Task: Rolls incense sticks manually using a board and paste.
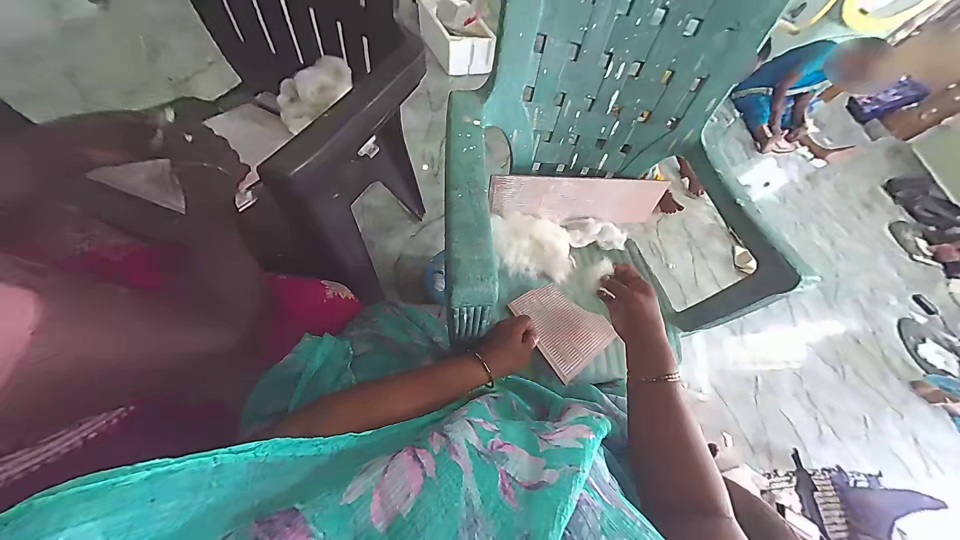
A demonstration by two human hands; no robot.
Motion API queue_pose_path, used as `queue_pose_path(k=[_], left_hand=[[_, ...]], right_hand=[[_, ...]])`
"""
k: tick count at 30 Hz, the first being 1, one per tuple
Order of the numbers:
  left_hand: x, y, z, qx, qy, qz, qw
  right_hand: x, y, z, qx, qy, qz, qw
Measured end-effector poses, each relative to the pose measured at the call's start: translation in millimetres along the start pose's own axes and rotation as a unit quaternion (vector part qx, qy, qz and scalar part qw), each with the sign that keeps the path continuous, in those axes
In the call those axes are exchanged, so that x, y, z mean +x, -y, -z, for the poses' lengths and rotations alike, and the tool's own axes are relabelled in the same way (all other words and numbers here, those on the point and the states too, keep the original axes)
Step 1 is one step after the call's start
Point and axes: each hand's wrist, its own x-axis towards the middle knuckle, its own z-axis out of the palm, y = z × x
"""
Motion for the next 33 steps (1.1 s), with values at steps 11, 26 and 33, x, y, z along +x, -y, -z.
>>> queue_pose_path(k=[11,26,33], left_hand=[[10,-48,-2,-0.274,-0.130,-0.051,0.952],[50,-74,-15,-0.276,-0.191,-0.048,0.941],[77,-78,-18,-0.264,-0.234,-0.027,0.935]], right_hand=[[-46,-31,6,0.023,0.113,0.069,0.991],[-41,-32,3,0.228,0.024,-0.018,0.973],[-20,-36,18,0.236,-0.081,-0.022,0.968]])
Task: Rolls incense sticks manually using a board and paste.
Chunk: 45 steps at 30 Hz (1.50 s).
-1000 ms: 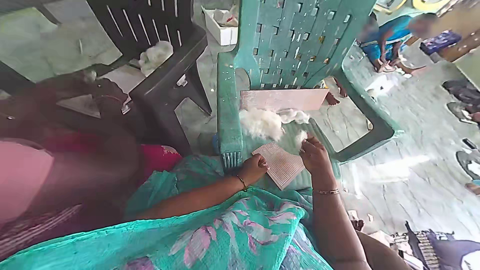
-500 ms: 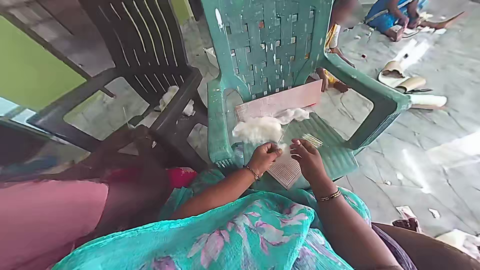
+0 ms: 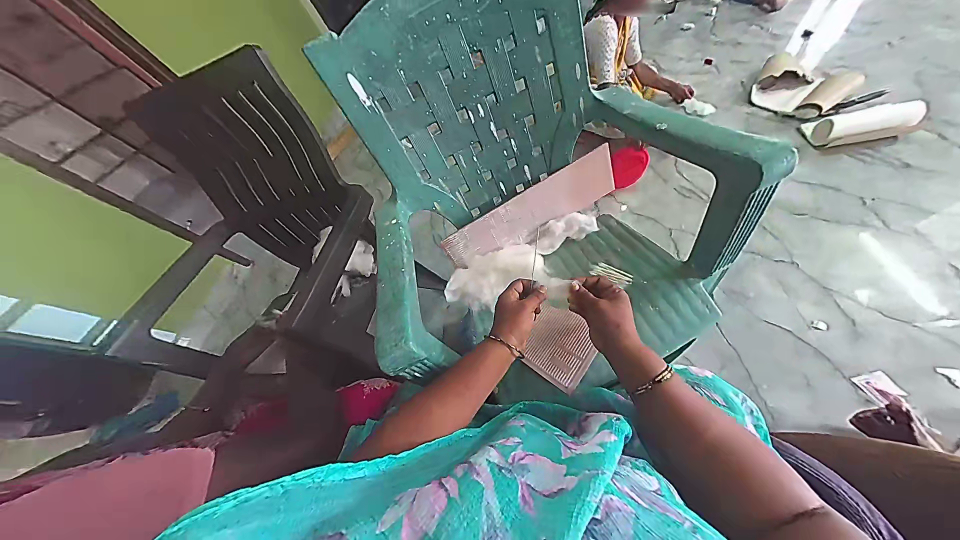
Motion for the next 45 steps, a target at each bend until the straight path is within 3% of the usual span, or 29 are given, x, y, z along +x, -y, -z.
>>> queue_pose_path(k=[9,14,19,23,29,38,45], left_hand=[[46,6,-20,0.021,-0.117,0.051,0.992],[51,4,-27,0.058,-0.119,0.058,0.990],[65,7,-22,0.140,-0.151,0.020,0.978],[81,7,-9,0.175,-0.171,0.058,0.968],[38,1,-18,0.190,-0.116,-0.048,0.974],[-10,2,-16,0.045,0.019,-0.003,0.999],[-21,-2,-13,0.028,0.023,0.022,0.999]], right_hand=[[21,0,10,-0.001,-0.043,-0.006,0.999],[26,3,16,0.017,-0.055,-0.015,0.998],[25,5,16,0.043,-0.023,-0.027,0.998],[26,-1,17,0.034,0.028,-0.022,0.999],[27,0,17,0.036,0.046,-0.044,0.997],[8,-6,6,0.026,0.061,-0.058,0.996],[-4,-6,4,0.032,0.064,-0.081,0.994]])
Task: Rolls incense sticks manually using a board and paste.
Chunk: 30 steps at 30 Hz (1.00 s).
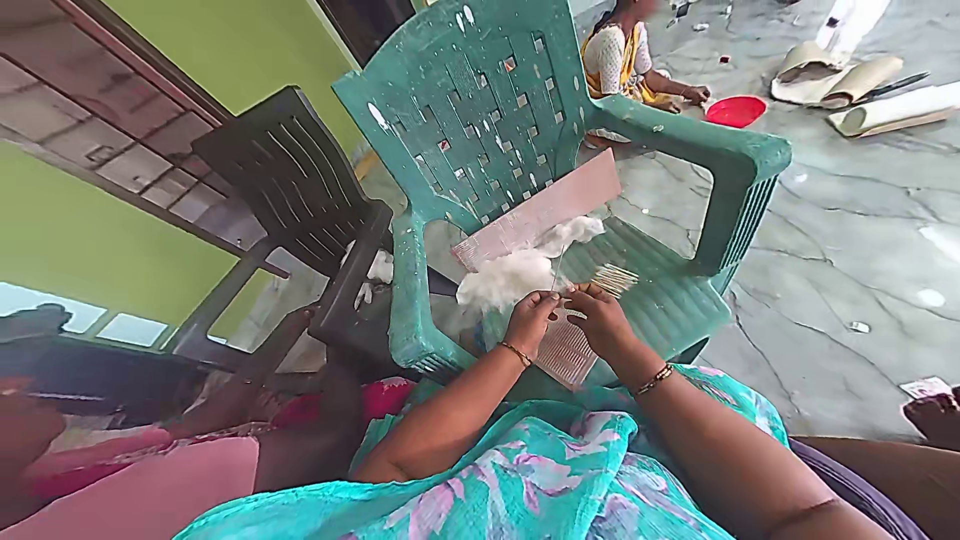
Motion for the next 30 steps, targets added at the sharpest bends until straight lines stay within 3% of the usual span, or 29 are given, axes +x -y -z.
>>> queue_pose_path(k=[7,16,22,30], left_hand=[[-7,0,13,-0.079,-0.002,0.048,0.996],[-18,-3,8,-0.008,-0.004,0.022,1.000],[-23,2,20,0.005,0.006,0.039,0.999],[-21,13,34,0.018,-0.046,0.082,0.995]], right_hand=[[-4,1,2,0.012,0.000,0.030,0.999],[-16,1,-2,-0.002,0.008,0.029,1.000],[-10,0,5,-0.061,0.072,0.037,0.995],[-5,-4,6,-0.206,0.025,0.065,0.976]])
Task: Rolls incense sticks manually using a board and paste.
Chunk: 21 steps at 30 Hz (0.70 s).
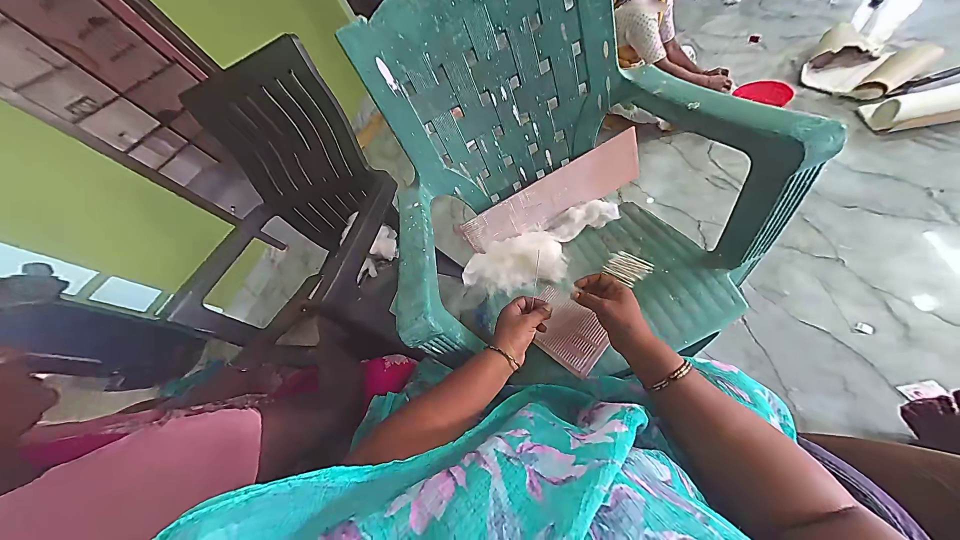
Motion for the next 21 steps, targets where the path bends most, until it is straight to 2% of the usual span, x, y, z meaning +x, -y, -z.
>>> queue_pose_path(k=[3,8,17,21], left_hand=[[1,6,4,0.039,0.001,0.013,0.999],[6,23,13,0.165,0.041,0.019,0.985],[-5,36,23,0.280,0.099,-0.050,0.954],[-5,37,21,0.308,0.116,-0.041,0.944]], right_hand=[[1,-5,-2,-0.102,0.007,0.002,0.995],[-4,-2,-10,-0.295,0.036,-0.003,0.955],[-4,-6,-17,-0.368,0.011,-0.023,0.929],[-4,-7,-14,-0.394,0.008,-0.004,0.919]])
